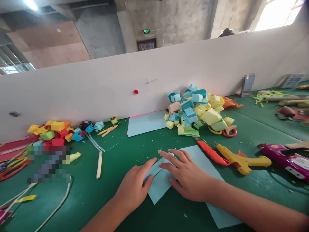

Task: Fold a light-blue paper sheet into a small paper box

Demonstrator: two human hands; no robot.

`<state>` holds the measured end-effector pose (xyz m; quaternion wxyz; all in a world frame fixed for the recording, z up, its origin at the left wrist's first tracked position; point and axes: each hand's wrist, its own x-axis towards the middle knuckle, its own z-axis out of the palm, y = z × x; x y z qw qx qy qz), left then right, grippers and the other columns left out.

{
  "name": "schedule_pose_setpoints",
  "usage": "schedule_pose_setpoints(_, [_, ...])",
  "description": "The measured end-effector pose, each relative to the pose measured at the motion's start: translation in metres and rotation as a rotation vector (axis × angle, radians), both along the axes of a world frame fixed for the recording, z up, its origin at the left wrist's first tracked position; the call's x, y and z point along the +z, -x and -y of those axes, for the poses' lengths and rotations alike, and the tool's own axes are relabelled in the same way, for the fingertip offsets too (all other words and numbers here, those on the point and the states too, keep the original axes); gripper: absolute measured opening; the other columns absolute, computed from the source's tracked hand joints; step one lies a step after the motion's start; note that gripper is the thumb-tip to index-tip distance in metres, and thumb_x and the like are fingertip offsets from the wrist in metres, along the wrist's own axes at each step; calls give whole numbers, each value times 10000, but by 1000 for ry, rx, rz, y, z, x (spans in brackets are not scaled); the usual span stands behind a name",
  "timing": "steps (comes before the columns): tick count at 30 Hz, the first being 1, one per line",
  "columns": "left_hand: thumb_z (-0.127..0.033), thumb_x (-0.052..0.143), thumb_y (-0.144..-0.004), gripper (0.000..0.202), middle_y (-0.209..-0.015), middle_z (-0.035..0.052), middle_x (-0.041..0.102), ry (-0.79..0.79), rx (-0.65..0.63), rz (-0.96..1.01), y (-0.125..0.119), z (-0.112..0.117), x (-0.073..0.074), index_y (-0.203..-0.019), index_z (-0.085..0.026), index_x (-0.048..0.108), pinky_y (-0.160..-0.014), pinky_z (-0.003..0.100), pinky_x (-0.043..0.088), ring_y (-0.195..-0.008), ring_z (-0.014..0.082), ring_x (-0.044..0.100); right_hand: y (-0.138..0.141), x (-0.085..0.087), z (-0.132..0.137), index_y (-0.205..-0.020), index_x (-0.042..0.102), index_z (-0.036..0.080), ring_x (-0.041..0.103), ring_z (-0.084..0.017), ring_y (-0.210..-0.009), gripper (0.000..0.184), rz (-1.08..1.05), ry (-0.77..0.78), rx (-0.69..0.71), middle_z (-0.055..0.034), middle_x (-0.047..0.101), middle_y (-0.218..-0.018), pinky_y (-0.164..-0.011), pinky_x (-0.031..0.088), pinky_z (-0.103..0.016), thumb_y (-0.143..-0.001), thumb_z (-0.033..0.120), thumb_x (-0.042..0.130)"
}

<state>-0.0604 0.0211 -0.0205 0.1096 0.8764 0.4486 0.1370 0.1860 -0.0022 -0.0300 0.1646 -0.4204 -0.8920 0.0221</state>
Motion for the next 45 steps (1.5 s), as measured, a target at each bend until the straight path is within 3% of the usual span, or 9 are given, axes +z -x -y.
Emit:
schedule_pose_setpoints(6, [-237,398,-1020,413,-906,47,689,-42,-70,-19,2,-3,-4,-1352,-283,639,-720,312,542,-821,209,639,0,1,-4,-1354,581,258,286,-429,-1429,450,-15,57,2,-93,250,-1669,-1087,306,-684,-907,248,540])
schedule_pose_setpoints(16, [-412,422,-1023,428,-970,46,696,139,82,143,8,-4,6,-1347,-256,655,-582,271,523,-703,168,637,-15,10,-4,-931,661,231,450,-321,-1284,221,-152,-60,40,-72,564,-1451,-1000,408,-530,-857,75,524])
schedule_pose_setpoints(20, [-400,550,-967,451,-1133,72,664,83,70,85,17,-6,7,-1399,-284,607,-706,307,578,-903,213,666,-26,12,-9,-894,655,223,529,-287,-1193,231,-152,-46,52,-71,672,-1282,-971,410,-496,-863,56,499])
schedule_pose_setpoints(25, [-385,706,-851,497,-1416,99,496,17,-21,-87,24,-5,11,-1340,-324,641,-935,479,559,-1273,358,511,-36,15,-18,-945,668,213,623,-211,-1005,246,-147,93,87,-54,719,-1040,-914,458,-403,-875,50,498])
schedule_pose_setpoints(28, [-379,721,-841,474,-1555,57,393,0,-109,-147,26,-5,15,-1309,-360,648,-1025,576,486,-1392,414,381,-40,15,-20,-1055,697,226,629,-213,-1024,336,-100,153,119,-55,713,-1083,-950,463,-403,-859,45,493])
schedule_pose_setpoints(32, [-359,692,-876,515,-1498,56,514,13,-281,-145,27,-9,18,-1380,-339,591,-1096,524,414,-1368,350,445,-42,17,-18,-1275,674,284,614,-246,-1056,496,-14,172,132,-70,672,-1200,-974,453,-450,-868,79,478])
schedule_pose_setpoints(35, [-370,658,-908,508,-1422,49,591,-31,-321,-161,25,-11,18,-1408,-355,571,-1070,497,402,-1285,315,529,-42,20,-14,-1390,607,305,595,-272,-1087,585,14,184,131,-90,636,-1254,-975,452,-467,-842,121,517])
schedule_pose_setpoints(39, [-396,644,-931,441,-1355,55,634,-113,-360,-187,21,-10,17,-1368,-347,616,-1012,478,419,-1196,298,584,-42,22,-7,-1457,544,301,547,-330,-1187,671,48,194,120,-116,590,-1335,-1019,412,-528,-794,208,597])
schedule_pose_setpoints(45, [-518,567,-982,469,-1257,124,681,-218,-451,-223,16,-7,12,-1323,-207,656,-1008,483,431,-1178,317,597,-38,24,3,-1463,540,273,443,-381,-1343,720,60,196,144,-107,518,-1505,-1126,268,-614,-754,303,656])
